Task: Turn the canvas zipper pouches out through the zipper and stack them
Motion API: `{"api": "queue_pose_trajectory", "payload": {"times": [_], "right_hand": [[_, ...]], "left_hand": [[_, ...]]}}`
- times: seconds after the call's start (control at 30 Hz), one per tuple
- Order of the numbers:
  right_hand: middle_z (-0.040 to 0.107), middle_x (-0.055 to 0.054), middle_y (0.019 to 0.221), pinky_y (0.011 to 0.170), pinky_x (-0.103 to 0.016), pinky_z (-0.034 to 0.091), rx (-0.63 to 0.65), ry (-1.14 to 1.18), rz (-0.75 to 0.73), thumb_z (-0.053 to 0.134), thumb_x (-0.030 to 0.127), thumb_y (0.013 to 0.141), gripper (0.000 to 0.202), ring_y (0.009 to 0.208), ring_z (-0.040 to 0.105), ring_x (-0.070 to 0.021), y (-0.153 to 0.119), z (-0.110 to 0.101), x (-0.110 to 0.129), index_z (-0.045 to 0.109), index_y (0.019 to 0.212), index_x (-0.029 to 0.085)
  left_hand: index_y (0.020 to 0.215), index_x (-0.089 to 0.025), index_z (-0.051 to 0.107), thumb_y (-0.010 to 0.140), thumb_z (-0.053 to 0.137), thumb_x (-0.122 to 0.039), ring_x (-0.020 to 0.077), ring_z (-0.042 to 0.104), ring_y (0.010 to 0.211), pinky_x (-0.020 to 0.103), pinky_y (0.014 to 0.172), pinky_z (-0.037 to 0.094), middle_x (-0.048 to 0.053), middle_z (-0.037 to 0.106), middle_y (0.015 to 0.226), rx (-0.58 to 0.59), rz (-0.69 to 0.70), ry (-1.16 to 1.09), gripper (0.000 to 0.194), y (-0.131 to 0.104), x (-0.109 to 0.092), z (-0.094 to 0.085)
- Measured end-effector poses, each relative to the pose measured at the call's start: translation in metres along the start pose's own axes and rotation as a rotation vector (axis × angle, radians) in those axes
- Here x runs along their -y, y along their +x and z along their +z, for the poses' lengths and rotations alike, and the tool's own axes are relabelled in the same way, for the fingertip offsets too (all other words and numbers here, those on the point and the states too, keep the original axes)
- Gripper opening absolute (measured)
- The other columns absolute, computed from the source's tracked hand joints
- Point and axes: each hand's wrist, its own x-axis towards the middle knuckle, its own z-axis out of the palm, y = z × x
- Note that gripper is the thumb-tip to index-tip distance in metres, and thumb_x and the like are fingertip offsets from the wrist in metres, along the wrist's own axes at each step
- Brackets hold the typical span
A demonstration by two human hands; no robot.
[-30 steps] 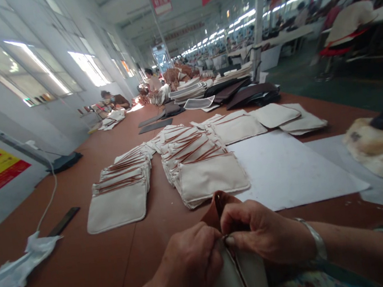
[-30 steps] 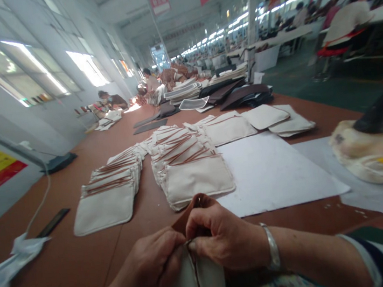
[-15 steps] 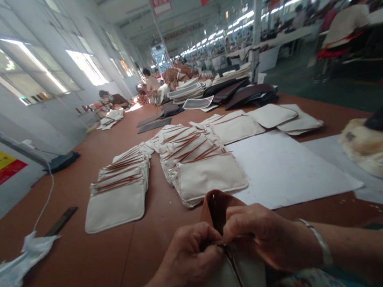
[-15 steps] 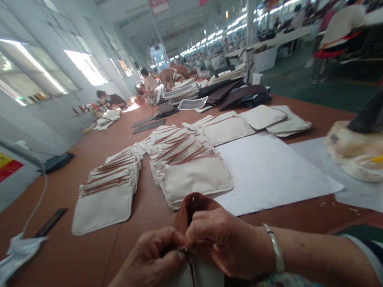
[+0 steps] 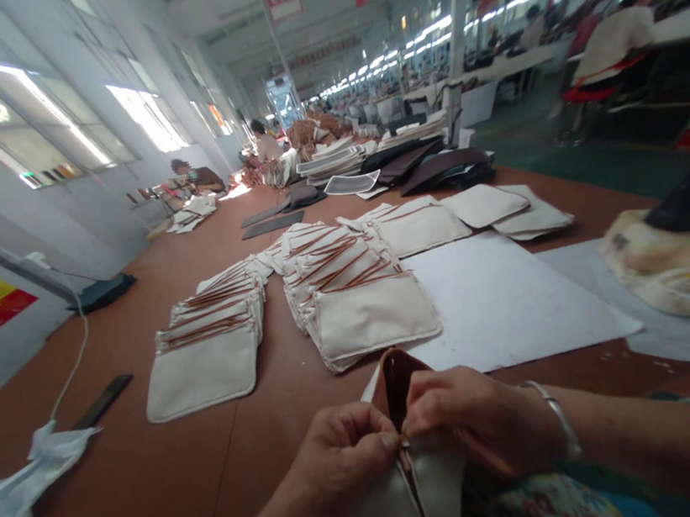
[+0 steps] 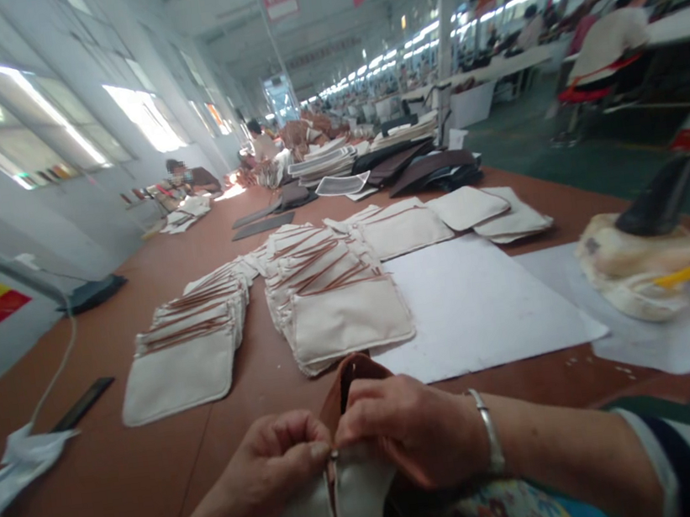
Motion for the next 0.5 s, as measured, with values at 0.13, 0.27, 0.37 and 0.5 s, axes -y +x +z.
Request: {"api": "queue_pose_trajectory", "payload": {"times": [0.13, 0.27, 0.37, 0.5], "right_hand": [[0.053, -0.003, 0.081, 0.06, -0.022, 0.04, -0.016, 0.272, 0.22, 0.031, 0.042, 0.106, 0.039, 0.068, 0.046, -0.0118, 0.002, -0.002, 0.005, 0.056, 0.097, 0.012], [0.049, -0.001, 0.077, 0.059, -0.021, 0.037, 0.123, 0.238, 0.239, 0.039, 0.045, 0.104, 0.042, 0.068, 0.042, -0.0107, 0.013, -0.007, 0.014, 0.055, 0.082, 0.013], [0.05, -0.001, 0.073, 0.058, -0.02, 0.037, 0.189, 0.163, 0.154, 0.043, 0.042, 0.101, 0.038, 0.065, 0.045, -0.0103, 0.018, -0.007, 0.018, 0.053, 0.077, 0.014], [0.05, 0.001, 0.068, 0.055, -0.02, 0.034, 0.166, 0.094, 0.072, 0.049, 0.034, 0.096, 0.03, 0.061, 0.043, -0.0093, 0.016, -0.002, 0.015, 0.049, 0.073, 0.015]], "left_hand": [[0.073, -0.014, 0.057, 0.079, 0.065, -0.046, 0.008, 0.035, 0.051, 0.02, 0.046, 0.026, -0.002, 0.049, 0.06, -0.004, 0.124, 0.189, 0.033, -0.009, -0.003, -0.005], [0.071, -0.014, 0.056, 0.084, 0.059, -0.042, 0.0089, 0.035, 0.054, 0.02, 0.048, 0.029, -0.002, 0.048, 0.061, 0.034, 0.233, 0.328, 0.031, -0.016, -0.012, -0.007], [0.071, -0.014, 0.057, 0.085, 0.058, -0.037, 0.0095, 0.039, 0.057, 0.02, 0.051, 0.03, -0.001, 0.049, 0.062, 0.018, 0.296, 0.408, 0.028, -0.02, -0.018, -0.007], [0.071, -0.014, 0.057, 0.085, 0.059, -0.037, 0.0097, 0.04, 0.058, 0.02, 0.052, 0.031, -0.002, 0.049, 0.062, 0.059, 0.337, 0.377, 0.027, -0.023, -0.017, -0.007]]}}
